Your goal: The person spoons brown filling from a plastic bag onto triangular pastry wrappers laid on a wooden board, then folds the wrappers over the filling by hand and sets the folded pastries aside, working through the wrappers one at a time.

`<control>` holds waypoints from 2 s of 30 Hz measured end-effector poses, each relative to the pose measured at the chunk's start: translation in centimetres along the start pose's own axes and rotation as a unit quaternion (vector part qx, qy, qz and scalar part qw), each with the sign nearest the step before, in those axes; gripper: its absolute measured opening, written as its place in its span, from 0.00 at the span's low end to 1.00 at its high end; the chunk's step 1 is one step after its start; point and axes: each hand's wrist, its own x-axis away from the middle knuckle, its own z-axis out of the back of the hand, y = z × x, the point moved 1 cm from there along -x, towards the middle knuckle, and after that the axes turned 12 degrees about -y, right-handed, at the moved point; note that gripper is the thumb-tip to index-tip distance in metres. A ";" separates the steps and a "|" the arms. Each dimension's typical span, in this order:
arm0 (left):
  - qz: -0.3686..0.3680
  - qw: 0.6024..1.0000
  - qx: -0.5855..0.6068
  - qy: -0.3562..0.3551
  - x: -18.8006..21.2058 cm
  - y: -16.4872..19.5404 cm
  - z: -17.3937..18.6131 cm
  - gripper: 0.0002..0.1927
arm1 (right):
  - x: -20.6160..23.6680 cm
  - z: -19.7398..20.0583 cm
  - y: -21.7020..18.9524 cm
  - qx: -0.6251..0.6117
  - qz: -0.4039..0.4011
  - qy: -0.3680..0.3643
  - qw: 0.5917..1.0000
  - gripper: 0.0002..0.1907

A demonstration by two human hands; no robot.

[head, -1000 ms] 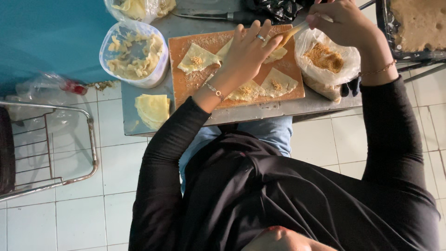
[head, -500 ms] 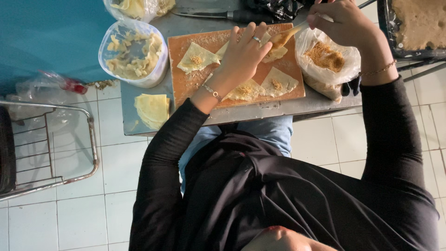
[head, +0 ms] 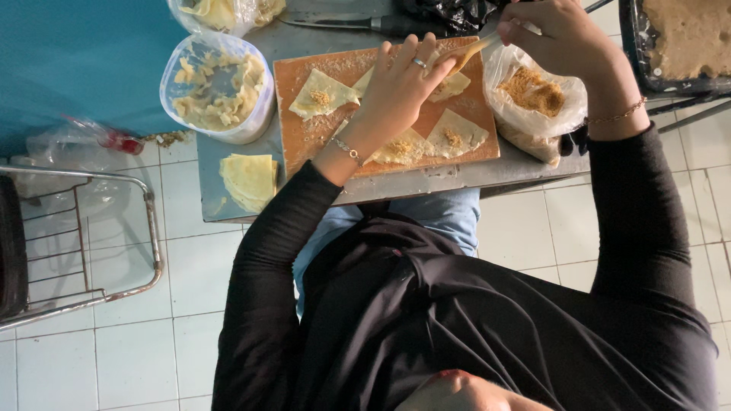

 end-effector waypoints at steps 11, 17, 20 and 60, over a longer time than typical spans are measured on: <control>-0.009 1.000 -0.002 -0.025 0.3 0.0 0.8 0.21 | 0.7 0.3 0.1 0.011 -0.030 -0.004 0.999 0.14; -0.017 1.000 -0.015 0.004 0.2 0.0 1.7 0.22 | 0.9 -0.1 0.7 0.005 -0.010 0.000 1.000 0.11; -0.017 1.000 -0.014 0.003 0.1 -0.2 2.2 0.17 | 1.3 -0.4 1.4 0.005 -0.024 0.001 1.000 0.11; 0.278 0.958 0.049 0.046 16.9 1.9 9.4 0.09 | -4.8 -11.0 -22.1 0.088 -0.198 0.120 0.969 0.09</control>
